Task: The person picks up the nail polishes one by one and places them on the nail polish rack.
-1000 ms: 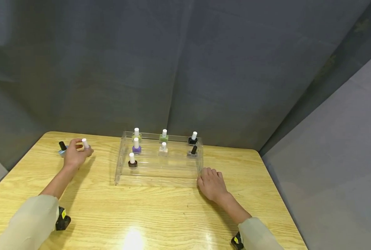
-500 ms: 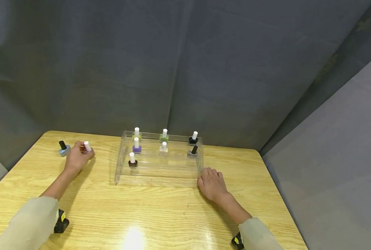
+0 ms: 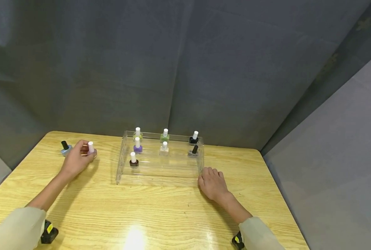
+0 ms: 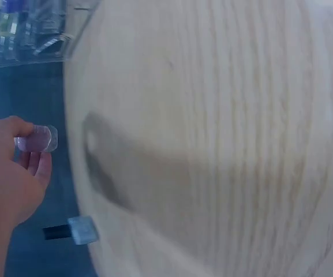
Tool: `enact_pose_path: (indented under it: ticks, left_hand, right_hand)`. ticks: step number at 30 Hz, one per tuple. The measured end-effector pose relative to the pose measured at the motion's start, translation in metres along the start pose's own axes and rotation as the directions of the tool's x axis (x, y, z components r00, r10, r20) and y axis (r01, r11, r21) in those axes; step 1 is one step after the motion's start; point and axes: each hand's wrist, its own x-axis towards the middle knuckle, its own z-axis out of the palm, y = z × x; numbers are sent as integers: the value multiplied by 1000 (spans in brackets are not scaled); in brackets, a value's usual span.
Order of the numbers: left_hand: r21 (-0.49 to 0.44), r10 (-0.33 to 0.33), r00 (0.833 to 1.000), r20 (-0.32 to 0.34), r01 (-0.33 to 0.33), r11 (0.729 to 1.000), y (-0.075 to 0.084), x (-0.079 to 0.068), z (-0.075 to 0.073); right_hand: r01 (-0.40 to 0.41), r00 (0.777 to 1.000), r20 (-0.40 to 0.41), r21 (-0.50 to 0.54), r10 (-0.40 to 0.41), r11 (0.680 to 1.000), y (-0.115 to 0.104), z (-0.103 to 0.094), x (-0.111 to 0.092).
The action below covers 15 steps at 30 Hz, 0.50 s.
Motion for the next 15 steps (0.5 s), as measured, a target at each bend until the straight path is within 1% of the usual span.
enact_pose_path:
  ticks: [5, 9, 12, 15]
  left_hand:
    - [-44, 62, 998, -20, -63, 997, 27, -5, -7]
    - [-100, 103, 994, -28, -105, 989, 53, -6, -9]
    - [-138, 128, 992, -16, -129, 982, 74, -7, -5]
    - [-183, 140, 990, 16, -135, 974, 95, -8, 4]
  right_hand:
    - [4, 1000, -8, 0, -4, 1000, 1, 0, 0]
    - [0, 1000, 14, 5, 0, 1000, -1, -2, 0]
    - [0, 1000, 21, 2, 0, 1000, -1, -2, 0]
    - [2, 1000, 11, -6, -2, 1000, 1, 1, 1]
